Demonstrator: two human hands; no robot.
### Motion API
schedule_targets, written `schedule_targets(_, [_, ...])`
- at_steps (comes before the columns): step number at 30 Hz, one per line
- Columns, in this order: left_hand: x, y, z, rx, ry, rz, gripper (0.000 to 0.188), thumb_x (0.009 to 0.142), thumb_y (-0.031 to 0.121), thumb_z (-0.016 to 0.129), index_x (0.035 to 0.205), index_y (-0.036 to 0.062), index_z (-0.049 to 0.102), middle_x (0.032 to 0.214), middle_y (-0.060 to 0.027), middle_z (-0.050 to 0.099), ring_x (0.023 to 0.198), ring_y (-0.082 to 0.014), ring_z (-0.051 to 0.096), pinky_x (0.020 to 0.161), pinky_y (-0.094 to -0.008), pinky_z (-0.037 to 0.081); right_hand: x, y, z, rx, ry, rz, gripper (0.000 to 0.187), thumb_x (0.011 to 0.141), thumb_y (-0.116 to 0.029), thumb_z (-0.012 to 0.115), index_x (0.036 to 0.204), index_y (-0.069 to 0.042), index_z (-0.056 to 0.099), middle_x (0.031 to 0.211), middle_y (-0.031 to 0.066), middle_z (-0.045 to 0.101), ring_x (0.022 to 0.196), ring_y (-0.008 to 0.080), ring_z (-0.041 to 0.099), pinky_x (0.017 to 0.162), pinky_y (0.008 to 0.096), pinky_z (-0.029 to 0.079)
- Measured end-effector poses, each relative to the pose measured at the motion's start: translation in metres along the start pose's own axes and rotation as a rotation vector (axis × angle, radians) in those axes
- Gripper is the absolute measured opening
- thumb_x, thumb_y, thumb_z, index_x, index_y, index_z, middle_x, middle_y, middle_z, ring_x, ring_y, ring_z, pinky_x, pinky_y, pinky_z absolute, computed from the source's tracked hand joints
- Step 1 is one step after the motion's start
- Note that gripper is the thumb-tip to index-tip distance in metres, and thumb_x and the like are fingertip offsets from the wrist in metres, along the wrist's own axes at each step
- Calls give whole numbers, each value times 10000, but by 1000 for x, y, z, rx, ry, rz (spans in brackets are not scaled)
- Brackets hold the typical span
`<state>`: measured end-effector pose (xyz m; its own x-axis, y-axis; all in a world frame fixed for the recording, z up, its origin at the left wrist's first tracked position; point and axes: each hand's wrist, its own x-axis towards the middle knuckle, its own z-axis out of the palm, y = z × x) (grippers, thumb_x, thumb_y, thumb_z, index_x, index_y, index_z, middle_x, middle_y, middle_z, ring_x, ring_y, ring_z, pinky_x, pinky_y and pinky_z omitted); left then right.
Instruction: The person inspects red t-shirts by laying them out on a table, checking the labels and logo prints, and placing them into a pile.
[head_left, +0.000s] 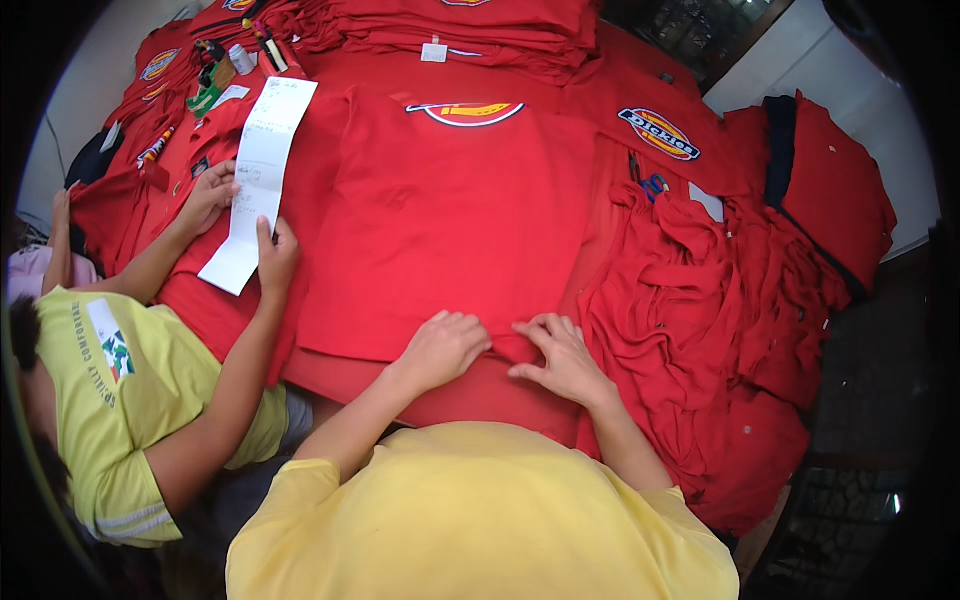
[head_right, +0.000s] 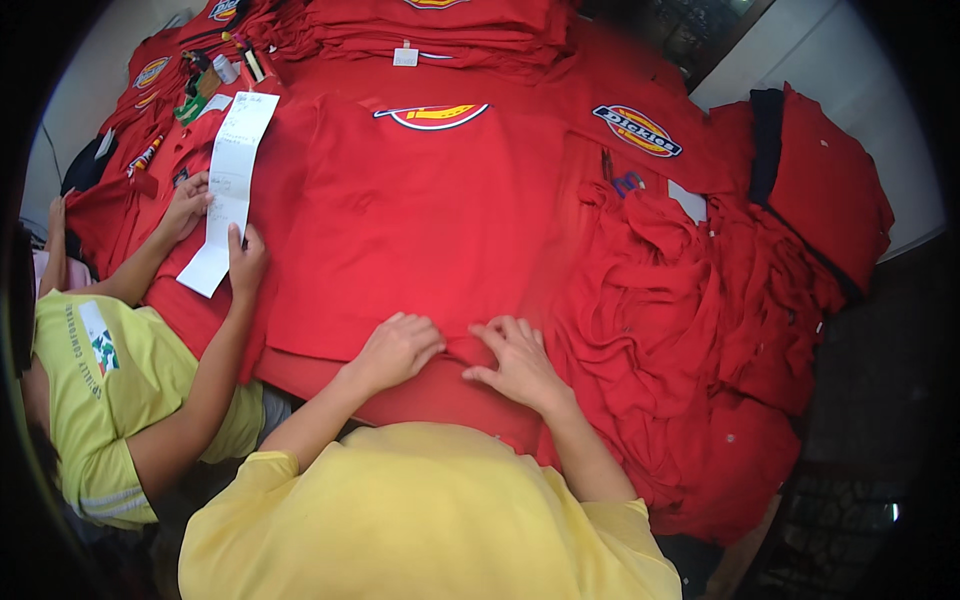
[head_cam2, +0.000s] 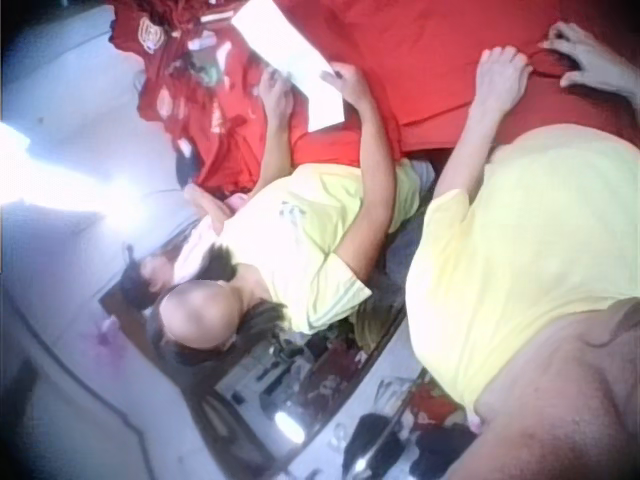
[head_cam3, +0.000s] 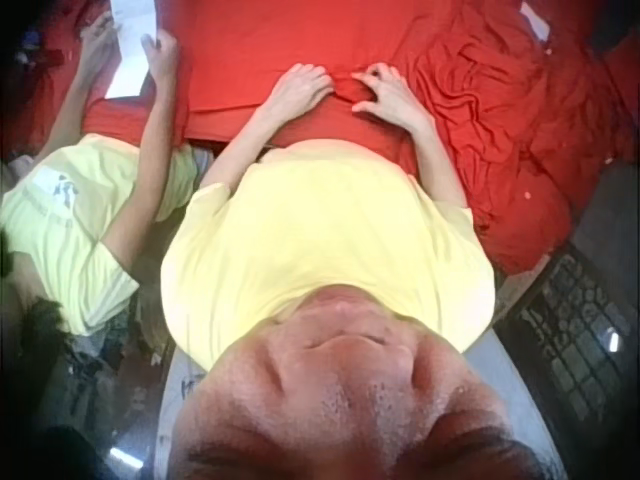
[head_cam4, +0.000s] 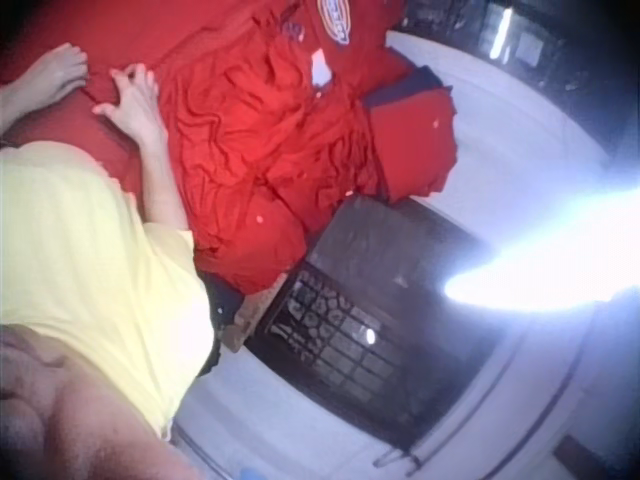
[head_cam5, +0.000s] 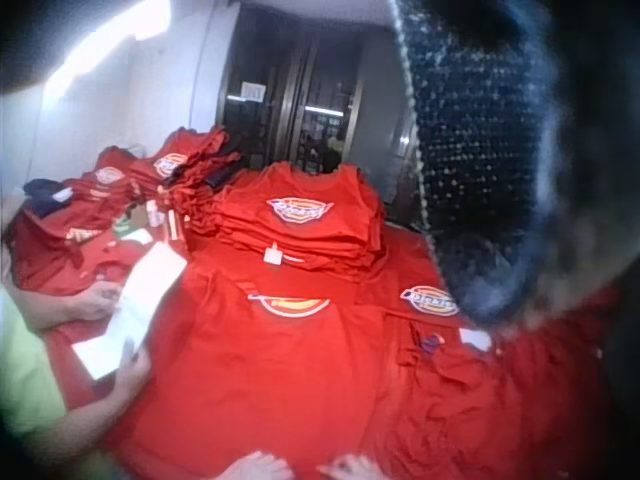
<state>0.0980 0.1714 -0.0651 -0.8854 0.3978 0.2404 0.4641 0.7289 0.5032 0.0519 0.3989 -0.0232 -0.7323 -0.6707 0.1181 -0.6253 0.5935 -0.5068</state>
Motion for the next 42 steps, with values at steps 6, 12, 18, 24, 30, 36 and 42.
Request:
schedule_targets(6, [4, 15, -22, 124, 295, -21, 134, 775, 97, 633, 902, 75, 595, 822, -78, 567, 778, -255, 565, 700, -381, 436, 12, 25, 15, 426, 290, 202, 443, 699, 60, 477, 1096, -42, 645, 989, 166, 617, 1006, 340, 576, 926, 400, 444])
schedule_targets(12, [-84, -47, -40, 433, 476, -516, 170, 780, 115, 642, 949, 92, 633, 932, -96, 575, 920, -287, 539, 793, -427, 422, 8, 18, -72, -62, 621, 78, 445, 688, 117, 431, 1039, -22, 666, 997, 130, 593, 942, 255, 581, 904, 313, 433])
schedule_targets(18, [-130, -49, -48, 152, 487, -380, 300, 775, 153, 712, 1057, 69, 653, 1115, -83, 603, 1100, -278, 517, 945, -420, 395, -16, 74, -72, 799, 501, 444, 203, 818, 97, 551, 998, 31, 617, 913, 28, 632, 782, 104, 606, 724, 194, 462])
schedule_targets(24, [-136, -59, -58, 180, 401, -408, 177, 814, 127, 693, 974, 52, 682, 995, -72, 656, 1011, -238, 568, 881, -361, 431, -4, 67, -116, 1078, 121, 264, 188, 824, 37, 639, 1004, 6, 596, 891, 12, 626, 762, 54, 581, 693, 174, 439])
schedule_targets(30, [-141, -71, -66, -383, 601, -776, 266, 944, 247, 558, 881, 6, 648, 730, -148, 615, 675, -211, 564, 681, -335, 451, 43, 95, -133, 675, 30, 316, 155, 806, -140, 724, 785, -39, 609, 745, -46, 575, 682, 32, 500, 613, 207, 393])
schedule_targets(36, [-131, -64, -55, -179, 594, -875, 274, 943, 264, 538, 905, 12, 639, 777, -174, 628, 749, -323, 627, 680, -399, 468, 70, 175, -30, 247, 144, 384, 239, 844, -247, 701, 775, -30, 629, 691, 19, 553, 682, 95, 479, 651, 280, 423])
schedule_targets(42, [-162, -32, -66, 40, 360, -557, 192, 817, 61, 616, 995, 67, 688, 1047, -72, 661, 959, -250, 581, 879, -331, 439, 22, 135, -93, 393, 96, 420, 172, 824, -90, 624, 964, 3, 660, 894, 43, 627, 871, 130, 573, 785, 277, 447])
